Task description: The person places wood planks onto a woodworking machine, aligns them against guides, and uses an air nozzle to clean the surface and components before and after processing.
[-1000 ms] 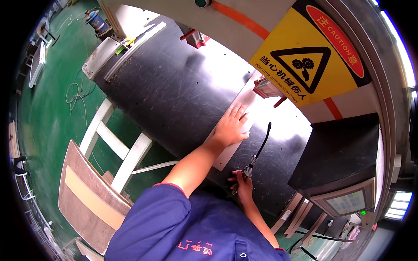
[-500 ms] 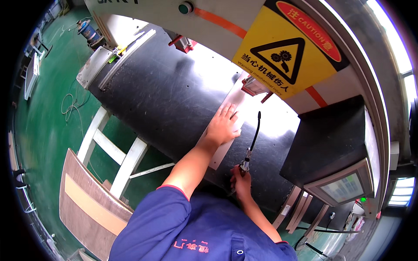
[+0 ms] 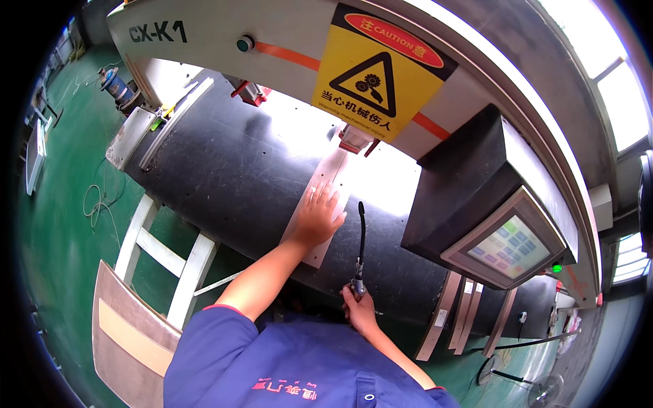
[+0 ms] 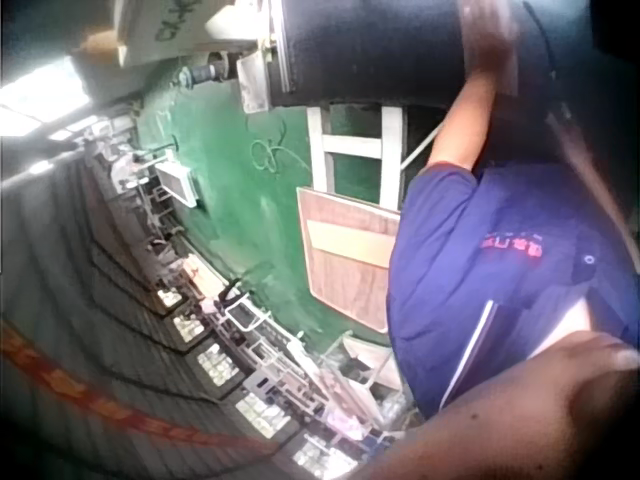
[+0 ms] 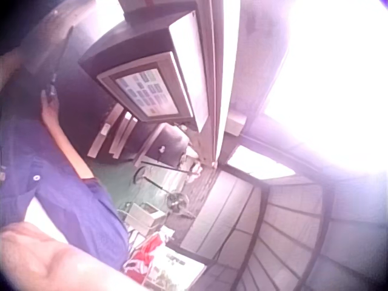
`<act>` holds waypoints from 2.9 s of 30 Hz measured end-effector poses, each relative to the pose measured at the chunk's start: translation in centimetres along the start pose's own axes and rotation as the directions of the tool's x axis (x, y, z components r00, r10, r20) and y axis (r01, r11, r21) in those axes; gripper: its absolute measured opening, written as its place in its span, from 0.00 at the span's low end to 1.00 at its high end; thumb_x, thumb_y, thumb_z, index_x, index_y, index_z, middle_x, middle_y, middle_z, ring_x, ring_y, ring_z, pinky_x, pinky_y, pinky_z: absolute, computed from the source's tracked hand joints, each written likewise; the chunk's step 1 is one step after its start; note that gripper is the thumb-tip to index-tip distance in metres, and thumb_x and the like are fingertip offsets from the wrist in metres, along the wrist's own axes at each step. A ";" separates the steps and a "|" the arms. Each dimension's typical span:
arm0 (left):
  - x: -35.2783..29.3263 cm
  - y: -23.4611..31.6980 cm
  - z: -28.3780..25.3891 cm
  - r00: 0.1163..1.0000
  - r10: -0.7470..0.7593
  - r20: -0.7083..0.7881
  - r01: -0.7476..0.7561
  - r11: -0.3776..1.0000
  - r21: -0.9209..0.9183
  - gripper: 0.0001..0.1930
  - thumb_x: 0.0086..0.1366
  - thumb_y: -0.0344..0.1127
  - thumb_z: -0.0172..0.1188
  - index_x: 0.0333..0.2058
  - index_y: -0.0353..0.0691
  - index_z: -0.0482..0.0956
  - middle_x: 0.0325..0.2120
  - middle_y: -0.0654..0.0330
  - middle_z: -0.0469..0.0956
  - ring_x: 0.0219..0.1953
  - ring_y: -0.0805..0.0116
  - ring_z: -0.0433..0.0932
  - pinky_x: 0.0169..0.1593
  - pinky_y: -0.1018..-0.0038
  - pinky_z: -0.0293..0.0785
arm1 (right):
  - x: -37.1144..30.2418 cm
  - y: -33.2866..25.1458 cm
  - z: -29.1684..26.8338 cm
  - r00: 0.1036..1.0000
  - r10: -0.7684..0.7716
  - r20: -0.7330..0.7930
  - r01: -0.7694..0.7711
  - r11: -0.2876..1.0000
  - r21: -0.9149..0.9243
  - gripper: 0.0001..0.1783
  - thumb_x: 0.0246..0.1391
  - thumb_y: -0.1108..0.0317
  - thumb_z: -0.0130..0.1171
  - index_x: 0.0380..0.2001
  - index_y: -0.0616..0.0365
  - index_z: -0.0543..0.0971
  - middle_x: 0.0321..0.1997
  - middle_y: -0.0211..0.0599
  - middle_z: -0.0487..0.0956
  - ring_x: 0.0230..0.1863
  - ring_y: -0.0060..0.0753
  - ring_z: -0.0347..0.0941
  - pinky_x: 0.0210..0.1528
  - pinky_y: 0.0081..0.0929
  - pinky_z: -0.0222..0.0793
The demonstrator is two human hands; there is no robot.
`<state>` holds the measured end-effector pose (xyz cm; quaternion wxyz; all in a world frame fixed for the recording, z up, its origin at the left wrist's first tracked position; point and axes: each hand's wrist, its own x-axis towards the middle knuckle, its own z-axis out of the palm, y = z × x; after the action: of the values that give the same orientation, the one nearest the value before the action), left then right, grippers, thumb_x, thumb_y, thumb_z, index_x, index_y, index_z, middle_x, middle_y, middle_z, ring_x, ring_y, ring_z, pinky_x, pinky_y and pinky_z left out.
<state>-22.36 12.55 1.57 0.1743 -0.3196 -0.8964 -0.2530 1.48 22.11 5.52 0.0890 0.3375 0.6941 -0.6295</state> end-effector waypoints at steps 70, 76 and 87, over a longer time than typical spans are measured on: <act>-4.1 -0.8 3.1 0.999 -0.039 0.018 0.040 0.997 -0.068 0.34 0.63 0.51 0.56 0.60 0.33 0.66 0.63 0.45 0.62 0.69 0.46 0.55 0.72 0.54 0.46 | 3.8 -22.9 11.5 0.842 -0.407 0.355 0.467 0.878 -0.100 0.24 0.67 0.47 0.46 0.38 0.62 0.71 0.29 0.36 0.77 0.14 0.25 0.67 0.29 0.22 0.68; -3.9 -1.2 2.8 0.998 -0.057 0.039 0.060 0.997 -0.053 0.34 0.63 0.51 0.56 0.61 0.34 0.64 0.64 0.45 0.60 0.69 0.47 0.53 0.72 0.53 0.45 | 3.4 -25.8 13.2 0.873 -0.308 0.378 0.333 0.943 -0.001 0.25 0.67 0.46 0.46 0.42 0.62 0.70 0.29 0.38 0.75 0.11 0.25 0.66 0.15 0.22 0.62; -2.9 -0.8 2.4 0.990 -0.094 0.107 0.098 0.995 -0.034 0.36 0.58 0.50 0.60 0.61 0.37 0.65 0.64 0.47 0.61 0.69 0.50 0.54 0.71 0.54 0.45 | 2.9 -25.8 15.1 0.887 -0.310 0.343 0.300 0.950 0.082 0.21 0.68 0.49 0.46 0.41 0.59 0.67 0.28 0.35 0.72 0.11 0.22 0.65 0.12 0.21 0.61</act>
<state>-21.12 11.97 -2.04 0.1080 -0.2924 -0.9135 -0.2615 -20.28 9.54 22.01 0.1072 0.1076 0.7030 -0.6948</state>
